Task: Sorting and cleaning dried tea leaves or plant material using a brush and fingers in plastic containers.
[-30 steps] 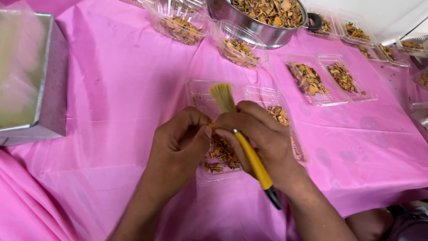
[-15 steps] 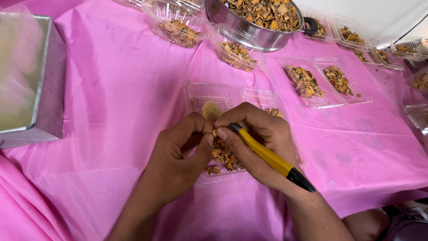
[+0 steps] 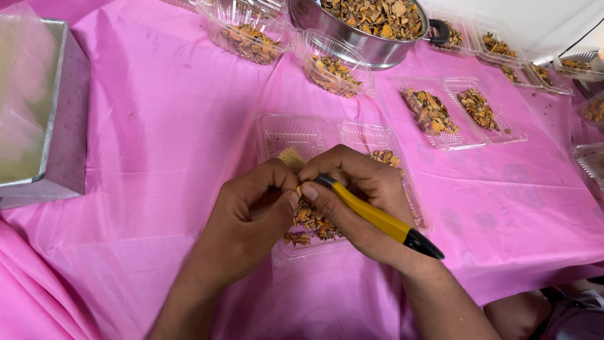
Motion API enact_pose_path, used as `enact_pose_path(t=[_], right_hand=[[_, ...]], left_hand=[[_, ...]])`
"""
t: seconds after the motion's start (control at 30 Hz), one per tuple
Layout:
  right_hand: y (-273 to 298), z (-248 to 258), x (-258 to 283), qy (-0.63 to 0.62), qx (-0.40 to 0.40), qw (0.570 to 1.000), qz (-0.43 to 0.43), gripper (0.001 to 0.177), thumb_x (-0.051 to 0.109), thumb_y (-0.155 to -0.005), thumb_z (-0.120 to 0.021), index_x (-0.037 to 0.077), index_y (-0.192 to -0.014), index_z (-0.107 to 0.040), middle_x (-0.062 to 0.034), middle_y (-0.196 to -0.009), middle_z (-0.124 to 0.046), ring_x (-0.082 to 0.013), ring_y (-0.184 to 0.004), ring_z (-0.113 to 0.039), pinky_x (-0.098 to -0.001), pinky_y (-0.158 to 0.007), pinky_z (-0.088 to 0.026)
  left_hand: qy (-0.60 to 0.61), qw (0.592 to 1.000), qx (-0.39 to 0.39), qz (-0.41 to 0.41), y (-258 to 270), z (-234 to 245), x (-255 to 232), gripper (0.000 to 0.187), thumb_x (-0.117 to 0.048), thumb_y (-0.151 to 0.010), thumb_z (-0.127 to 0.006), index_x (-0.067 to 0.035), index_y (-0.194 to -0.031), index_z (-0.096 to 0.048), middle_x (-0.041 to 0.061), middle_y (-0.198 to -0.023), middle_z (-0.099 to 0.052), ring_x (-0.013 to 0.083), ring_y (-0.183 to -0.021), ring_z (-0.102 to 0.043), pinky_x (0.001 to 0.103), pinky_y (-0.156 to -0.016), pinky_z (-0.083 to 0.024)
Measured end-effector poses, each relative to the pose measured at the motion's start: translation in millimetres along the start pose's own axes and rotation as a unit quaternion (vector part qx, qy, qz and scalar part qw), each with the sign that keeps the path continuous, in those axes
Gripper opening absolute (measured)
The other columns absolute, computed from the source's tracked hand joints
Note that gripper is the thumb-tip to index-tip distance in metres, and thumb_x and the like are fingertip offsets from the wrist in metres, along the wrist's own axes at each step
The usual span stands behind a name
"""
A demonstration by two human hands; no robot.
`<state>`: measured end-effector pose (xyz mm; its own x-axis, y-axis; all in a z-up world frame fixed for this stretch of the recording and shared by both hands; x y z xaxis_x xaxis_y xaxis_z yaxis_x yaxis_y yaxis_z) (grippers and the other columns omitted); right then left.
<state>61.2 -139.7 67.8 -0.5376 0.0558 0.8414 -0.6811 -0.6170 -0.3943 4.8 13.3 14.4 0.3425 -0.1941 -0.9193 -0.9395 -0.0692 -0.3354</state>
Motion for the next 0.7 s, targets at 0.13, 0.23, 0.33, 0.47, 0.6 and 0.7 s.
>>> enact_pose_path(t=[0.13,0.23,0.33,0.47,0.6,0.7], right_hand=[[4.5,3.5,3.4,0.010,0.009,1.000,-0.005,0.008,0.011,-0.099,-0.066,0.009,-0.106,-0.066,0.0031,-0.071,-0.056,-0.0043,-0.059,-0.039,-0.0205,-0.053,-0.032],[17.9,15.8,12.8,0.010,-0.073,0.995,0.066,0.029,0.020,-0.098,-0.063,0.000,-0.119,-0.059,-0.0015,-0.074,-0.062,-0.0034,-0.053,-0.044,-0.0179,-0.049,-0.031],[28.2,27.1,7.9,-0.043,-0.099,0.986,0.129,0.031,0.026,-0.094,-0.070,0.001,-0.109,-0.060,-0.0120,-0.080,-0.075,-0.0117,-0.064,-0.074,-0.0179,-0.054,-0.055],[17.6,34.6,2.7,0.129,-0.003,0.985,0.116,0.012,0.014,-0.095,-0.066,0.007,-0.104,-0.069,-0.0029,-0.077,-0.068,-0.0100,-0.057,-0.061,-0.0219,-0.053,-0.047],[22.9,28.5,11.4,0.090,-0.012,0.988,0.128,0.015,0.017,-0.095,-0.066,0.008,-0.106,-0.070,0.0003,-0.078,-0.069,-0.0054,-0.052,-0.048,-0.0213,-0.049,-0.037],[7.2,34.4,0.8,0.130,0.015,0.987,0.093,0.014,0.015,-0.097,-0.061,0.006,-0.105,-0.069,-0.0071,-0.089,-0.073,-0.0139,-0.068,-0.067,-0.0264,-0.059,-0.052]], left_hand=[[-0.001,1.000,-0.010,-0.005,-1.2,-0.2,-1.6,0.020,-0.001,-0.097,-0.056,-0.010,-0.079,-0.055,-0.002,-0.075,-0.050,0.0067,-0.065,-0.043,0.024,-0.056,-0.038],[-0.004,1.000,-0.027,0.006,-0.6,4.2,0.7,0.021,-0.003,-0.094,-0.057,-0.011,-0.076,-0.053,-0.004,-0.068,-0.047,0.0047,-0.063,-0.040,0.023,-0.054,-0.032],[0.023,1.000,-0.003,-0.002,-0.1,6.8,2.8,0.017,-0.003,-0.092,-0.059,-0.010,-0.078,-0.056,-0.004,-0.073,-0.051,0.0053,-0.066,-0.044,0.023,-0.056,-0.035],[0.037,0.999,-0.036,0.017,-0.2,9.5,6.9,0.016,0.006,-0.090,-0.059,-0.006,-0.079,-0.060,-0.002,-0.072,-0.050,0.0061,-0.063,-0.043,0.023,-0.053,-0.032],[0.007,1.000,-0.027,-0.007,0.8,7.9,6.2,0.019,0.002,-0.094,-0.061,-0.009,-0.078,-0.057,-0.003,-0.074,-0.049,0.0057,-0.065,-0.044,0.023,-0.054,-0.034],[0.019,0.999,-0.048,0.010,3.2,14.4,5.9,0.014,0.002,-0.092,-0.059,-0.006,-0.081,-0.060,-0.003,-0.069,-0.051,0.0042,-0.060,-0.040,0.022,-0.050,-0.029]])
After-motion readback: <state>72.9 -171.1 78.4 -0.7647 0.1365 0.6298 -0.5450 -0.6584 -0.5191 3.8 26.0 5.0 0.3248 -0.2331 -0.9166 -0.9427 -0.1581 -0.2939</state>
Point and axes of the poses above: each hand's wrist, its own y-axis away from the middle knuckle, its own z-axis out of the back of the hand, x = y × z, the point moved 2 cm from there along -y, towards the middle knuckle
